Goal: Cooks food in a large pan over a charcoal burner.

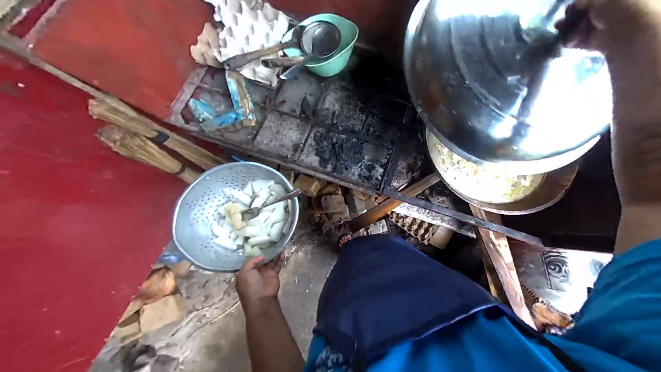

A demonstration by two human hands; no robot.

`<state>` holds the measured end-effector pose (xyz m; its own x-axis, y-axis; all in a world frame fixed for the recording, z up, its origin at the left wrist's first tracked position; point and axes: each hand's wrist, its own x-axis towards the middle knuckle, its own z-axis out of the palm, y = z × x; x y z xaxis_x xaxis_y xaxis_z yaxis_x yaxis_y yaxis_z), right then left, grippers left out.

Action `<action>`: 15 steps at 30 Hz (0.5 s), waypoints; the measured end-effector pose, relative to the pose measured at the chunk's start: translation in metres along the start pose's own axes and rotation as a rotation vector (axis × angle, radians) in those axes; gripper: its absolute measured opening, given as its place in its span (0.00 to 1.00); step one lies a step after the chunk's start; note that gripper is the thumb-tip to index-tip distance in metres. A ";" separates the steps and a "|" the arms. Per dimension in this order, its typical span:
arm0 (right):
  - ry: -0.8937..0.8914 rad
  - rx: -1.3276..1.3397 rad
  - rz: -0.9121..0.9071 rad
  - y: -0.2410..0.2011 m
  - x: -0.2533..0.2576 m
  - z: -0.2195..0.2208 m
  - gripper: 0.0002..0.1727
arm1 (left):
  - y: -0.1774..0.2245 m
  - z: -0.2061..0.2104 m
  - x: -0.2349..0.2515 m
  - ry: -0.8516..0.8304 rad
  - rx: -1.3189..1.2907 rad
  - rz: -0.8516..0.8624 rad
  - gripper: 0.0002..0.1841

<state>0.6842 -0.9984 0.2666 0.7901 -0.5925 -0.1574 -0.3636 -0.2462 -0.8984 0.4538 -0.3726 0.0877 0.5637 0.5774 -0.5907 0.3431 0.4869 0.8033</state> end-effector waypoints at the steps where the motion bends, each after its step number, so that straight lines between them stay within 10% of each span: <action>1: 0.041 -0.049 0.049 0.014 -0.009 -0.007 0.08 | 0.000 0.000 -0.002 0.005 0.004 -0.003 0.11; 15: 0.154 -0.082 0.306 0.140 -0.018 -0.029 0.12 | 0.000 0.011 -0.018 0.001 0.027 -0.040 0.09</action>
<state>0.6047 -1.0443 0.1558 0.5566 -0.7558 -0.3449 -0.6153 -0.0961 -0.7824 0.4517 -0.3900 0.0993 0.5485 0.5581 -0.6226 0.3856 0.4919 0.7806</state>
